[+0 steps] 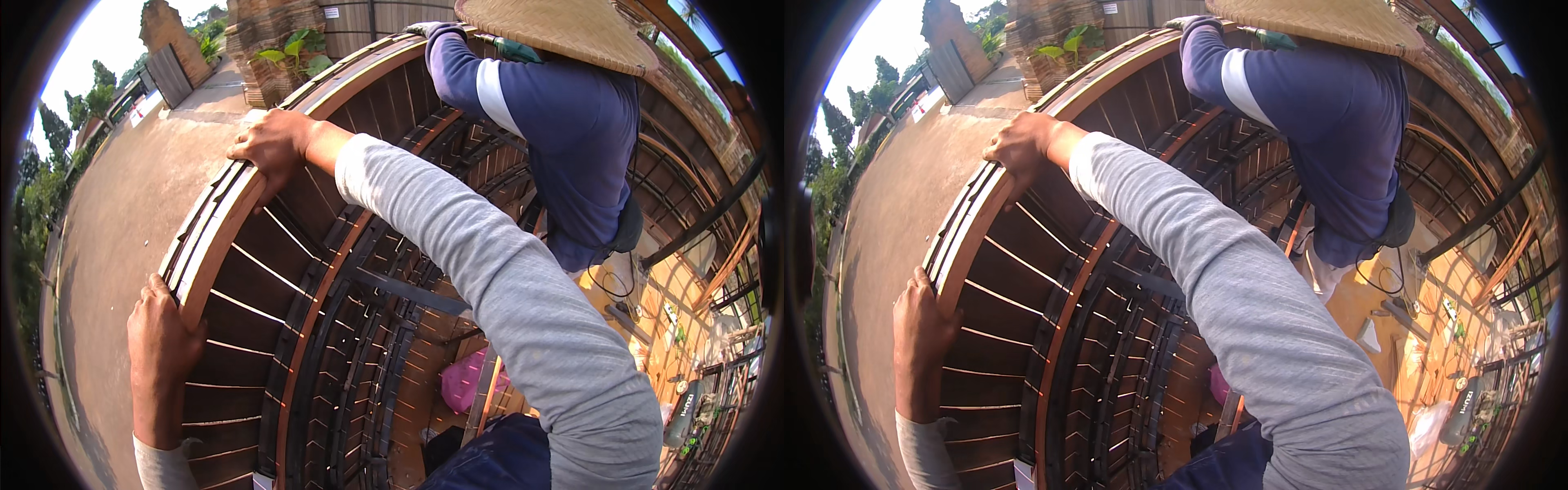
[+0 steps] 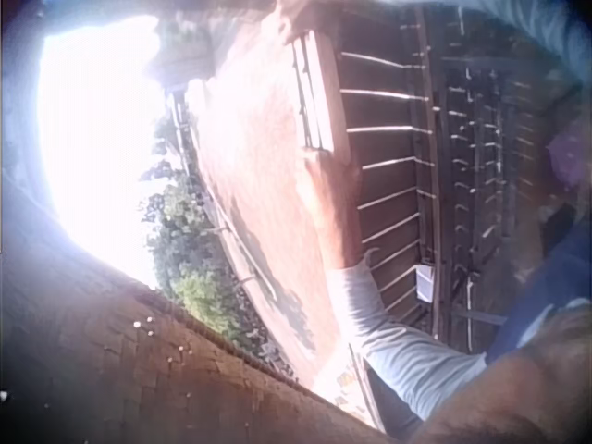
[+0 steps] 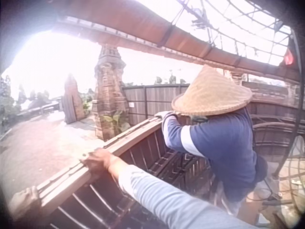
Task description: The person picks up several wooden slats and positions them onto a curved metal frame, holding them in place while another person secures them using a power drill.
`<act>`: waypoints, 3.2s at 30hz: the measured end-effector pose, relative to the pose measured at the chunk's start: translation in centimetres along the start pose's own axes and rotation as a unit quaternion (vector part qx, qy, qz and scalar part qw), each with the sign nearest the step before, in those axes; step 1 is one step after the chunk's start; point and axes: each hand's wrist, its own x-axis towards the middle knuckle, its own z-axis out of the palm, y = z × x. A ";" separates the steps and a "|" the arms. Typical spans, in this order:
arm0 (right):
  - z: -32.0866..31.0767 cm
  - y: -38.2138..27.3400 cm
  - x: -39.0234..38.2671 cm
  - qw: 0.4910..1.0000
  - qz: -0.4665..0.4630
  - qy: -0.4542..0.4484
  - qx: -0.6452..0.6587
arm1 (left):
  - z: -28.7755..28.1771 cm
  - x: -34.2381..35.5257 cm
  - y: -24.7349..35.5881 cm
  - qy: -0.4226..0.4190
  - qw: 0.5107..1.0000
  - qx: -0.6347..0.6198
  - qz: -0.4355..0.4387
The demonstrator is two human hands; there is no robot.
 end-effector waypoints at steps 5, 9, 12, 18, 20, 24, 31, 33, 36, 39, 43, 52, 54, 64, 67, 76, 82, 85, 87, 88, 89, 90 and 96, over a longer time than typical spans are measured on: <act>0.2 0.0 0.0 1.000 0.003 -0.001 -0.002 | 0.2 0.2 -0.3 -0.005 1.000 0.006 -0.002; 0.2 0.0 -0.1 1.000 0.005 -0.002 -0.005 | 0.3 0.2 -0.2 -0.005 1.000 0.005 -0.005; 0.3 -0.1 0.0 1.000 0.004 -0.001 -0.003 | 0.3 0.2 -0.2 -0.006 1.000 0.006 -0.008; 0.2 -0.1 0.0 1.000 0.007 -0.002 -0.004 | 0.1 0.2 -0.1 -0.011 1.000 0.006 -0.011; 0.1 -0.1 0.0 1.000 0.007 -0.002 -0.006 | 0.1 0.3 -0.1 -0.013 1.000 0.006 -0.013; 0.1 -0.2 0.2 1.000 0.006 -0.001 -0.005 | 0.3 0.3 -0.3 -0.012 1.000 0.009 -0.013; 0.1 -0.1 0.2 1.000 0.006 -0.002 -0.006 | 0.0 0.2 0.0 -0.014 1.000 0.002 -0.017; 0.2 0.0 0.2 1.000 0.008 -0.002 -0.006 | 0.2 0.3 -0.2 -0.010 1.000 0.005 -0.013; 0.2 0.0 0.2 1.000 0.008 -0.003 -0.005 | 0.2 0.3 -0.2 -0.010 1.000 0.006 -0.010; 0.2 0.0 0.3 1.000 0.007 -0.003 -0.006 | 0.0 0.2 -0.1 -0.012 1.000 0.004 -0.014; 0.1 0.1 0.2 1.000 0.008 -0.005 -0.005 | -0.1 0.3 0.1 -0.015 1.000 0.005 -0.020; 0.0 0.4 0.4 1.000 0.000 -0.006 -0.002 | -0.2 0.3 0.2 -0.013 1.000 -0.002 -0.020; -0.1 0.6 0.4 1.000 -0.002 -0.008 -0.002 | -0.1 0.4 0.2 -0.020 0.999 -0.002 -0.025; -0.9 0.0 -0.5 1.000 -0.005 -0.008 0.022 | -0.2 0.0 0.6 -0.018 0.999 0.030 -0.032; -0.8 -0.4 -0.7 0.999 -0.008 -0.006 0.039 | -0.3 0.1 1.1 -0.038 0.997 0.043 -0.056; -1.6 -0.1 -1.5 0.997 -0.008 -0.024 0.067 | -1.2 4.6 10.3 0.019 0.992 0.113 -0.053; -1.7 0.0 -1.6 0.997 -0.011 -0.028 0.075 | 1.6 13.4 12.2 -0.016 0.999 -0.033 -0.024; -1.2 0.0 -1.3 0.995 -0.013 -0.025 0.092 | 1.7 14.9 10.5 -0.019 0.998 -0.045 0.047; -0.8 -0.1 -1.6 0.994 -0.014 -0.029 0.100 | 2.1 14.8 10.6 -0.029 0.995 -0.073 0.057; -0.9 0.1 -1.5 0.995 -0.014 -0.029 0.097 | 2.1 15.0 10.6 -0.024 0.995 -0.078 0.064; -1.0 0.1 -1.4 0.994 -0.011 -0.033 0.102 | 1.9 15.1 10.6 -0.020 0.994 -0.083 0.071; -1.1 0.1 -1.3 0.995 -0.015 -0.031 0.099 | 1.8 15.1 10.8 -0.019 0.993 -0.099 0.060; -0.8 0.4 -1.5 0.994 -0.004 -0.029 0.103 | 1.7 15.7 10.4 -0.042 0.995 -0.067 0.065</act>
